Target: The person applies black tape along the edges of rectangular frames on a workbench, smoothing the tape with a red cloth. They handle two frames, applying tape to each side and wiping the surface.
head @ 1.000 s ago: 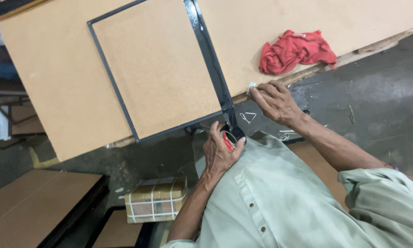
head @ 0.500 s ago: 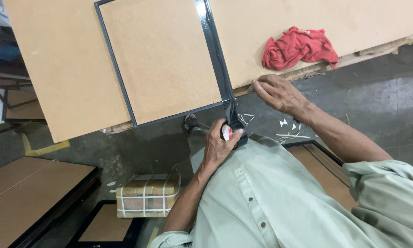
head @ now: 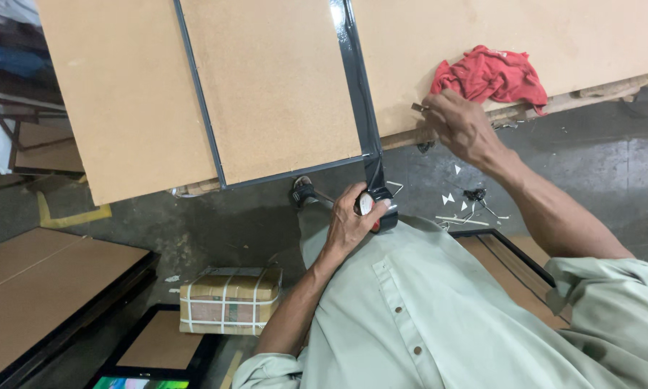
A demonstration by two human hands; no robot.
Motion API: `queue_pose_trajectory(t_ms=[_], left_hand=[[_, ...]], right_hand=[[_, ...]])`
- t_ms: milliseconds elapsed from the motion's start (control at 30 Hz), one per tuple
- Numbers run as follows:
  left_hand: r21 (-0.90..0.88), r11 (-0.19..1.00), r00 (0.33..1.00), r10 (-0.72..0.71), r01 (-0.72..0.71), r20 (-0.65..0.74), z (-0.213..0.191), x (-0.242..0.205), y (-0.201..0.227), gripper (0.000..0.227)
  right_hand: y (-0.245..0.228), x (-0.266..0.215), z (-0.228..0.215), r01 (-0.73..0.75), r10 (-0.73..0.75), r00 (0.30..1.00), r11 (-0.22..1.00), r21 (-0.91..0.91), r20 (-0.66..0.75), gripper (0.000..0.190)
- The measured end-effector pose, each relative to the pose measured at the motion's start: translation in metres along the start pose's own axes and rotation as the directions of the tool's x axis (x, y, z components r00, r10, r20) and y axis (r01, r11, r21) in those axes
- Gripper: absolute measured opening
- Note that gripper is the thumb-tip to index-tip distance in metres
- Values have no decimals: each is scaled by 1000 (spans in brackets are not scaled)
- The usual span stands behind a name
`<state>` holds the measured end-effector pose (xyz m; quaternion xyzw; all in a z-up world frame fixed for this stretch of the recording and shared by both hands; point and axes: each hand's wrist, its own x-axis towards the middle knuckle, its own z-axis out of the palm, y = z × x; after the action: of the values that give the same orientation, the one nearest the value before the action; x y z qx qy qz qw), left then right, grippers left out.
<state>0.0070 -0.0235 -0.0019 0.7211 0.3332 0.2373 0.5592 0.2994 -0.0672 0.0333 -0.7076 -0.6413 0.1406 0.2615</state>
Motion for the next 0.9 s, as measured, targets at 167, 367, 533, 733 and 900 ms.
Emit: queue_pose_trajectory(t_ms=[167,367,533,733,900], left_hand=[[-96,994,997,-48,53,53,-3,-2,6,37],[-131,984,992,-109,118,70,0,-3,6,37],[-143,984,994,-98,103,47,2,-3,4,36],[-158,985,998,-60,61,15,1,-5,6,36],[-174,982,997,-72,75,23,-1,-3,9,37]], right_hand=[[-1,14,-10,124,-116,992,978,-169,57,14],[-30,21,-21,180,-151,981,945,-273,123,16],[-78,28,-15,236,-252,917,968,87,308,23],[-105,47,4,505,-442,778,862,-28,446,44],[-102,58,8,565,-481,738,824,-42,474,34]])
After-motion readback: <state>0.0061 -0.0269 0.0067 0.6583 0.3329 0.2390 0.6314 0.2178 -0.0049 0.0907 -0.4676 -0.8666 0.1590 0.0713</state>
